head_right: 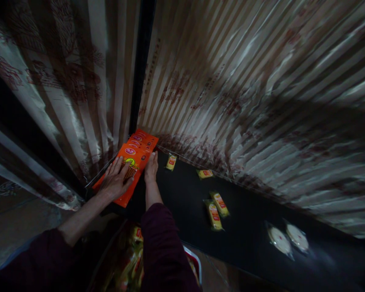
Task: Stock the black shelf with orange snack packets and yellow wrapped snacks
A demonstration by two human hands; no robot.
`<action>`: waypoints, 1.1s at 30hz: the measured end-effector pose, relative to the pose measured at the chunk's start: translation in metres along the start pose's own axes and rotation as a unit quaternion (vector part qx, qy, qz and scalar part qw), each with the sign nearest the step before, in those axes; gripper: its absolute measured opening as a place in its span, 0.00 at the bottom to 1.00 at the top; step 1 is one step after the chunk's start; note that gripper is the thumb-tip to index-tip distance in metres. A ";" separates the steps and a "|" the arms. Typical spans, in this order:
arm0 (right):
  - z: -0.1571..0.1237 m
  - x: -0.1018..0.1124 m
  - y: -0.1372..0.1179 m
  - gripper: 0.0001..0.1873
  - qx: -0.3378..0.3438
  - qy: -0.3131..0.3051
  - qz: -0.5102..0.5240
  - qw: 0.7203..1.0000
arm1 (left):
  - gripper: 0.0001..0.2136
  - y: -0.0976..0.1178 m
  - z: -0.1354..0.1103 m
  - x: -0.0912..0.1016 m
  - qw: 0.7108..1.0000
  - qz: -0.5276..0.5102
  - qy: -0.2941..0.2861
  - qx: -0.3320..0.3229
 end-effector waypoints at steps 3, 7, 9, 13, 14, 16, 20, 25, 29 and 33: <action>-0.020 0.005 -0.003 0.38 -0.028 0.002 0.020 0.999 | 0.28 0.000 -0.001 0.000 1.000 0.003 0.009 -0.005; -0.049 0.010 -0.008 0.37 -0.026 -0.006 0.028 0.999 | 0.28 0.001 -0.003 0.001 1.000 0.007 0.011 -0.002; -0.062 0.014 -0.012 0.36 -0.018 -0.015 0.014 1.000 | 0.27 0.002 -0.004 0.004 1.000 0.010 0.010 0.004; -0.087 0.019 -0.019 0.36 -0.003 -0.028 -0.019 0.999 | 0.26 0.003 -0.006 0.008 1.000 0.015 0.006 0.013; -0.093 0.019 -0.020 0.35 -0.002 -0.030 -0.025 0.999 | 0.26 0.003 -0.007 0.009 1.000 0.015 0.006 0.014; -0.102 0.018 -0.021 0.34 -0.001 -0.037 -0.036 0.999 | 0.26 0.001 -0.008 0.007 1.000 0.015 0.004 0.015; -0.110 0.013 -0.021 0.33 0.000 -0.053 -0.063 0.997 | 0.26 -0.002 -0.009 0.003 1.000 0.009 -0.004 0.025; -0.116 0.013 -0.023 0.34 0.025 -0.053 -0.097 0.994 | 0.26 0.000 -0.010 0.006 1.000 0.007 -0.011 0.029; -0.122 0.011 -0.021 0.34 0.033 -0.051 -0.103 0.993 | 0.26 -0.001 -0.011 0.006 1.000 0.013 -0.014 0.017; -0.121 0.009 -0.020 0.33 0.017 -0.061 -0.101 0.993 | 0.25 -0.005 -0.012 0.002 1.000 0.015 -0.011 0.009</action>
Point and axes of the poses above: each hand's wrist, its own z-axis towards the middle knuckle, its own x-axis out of the back of the hand, y = z × x, the point moved 1 cm from there along z, towards the middle knuckle, and after that the axes turned 13 degrees about -z, right-handed, at the moved point
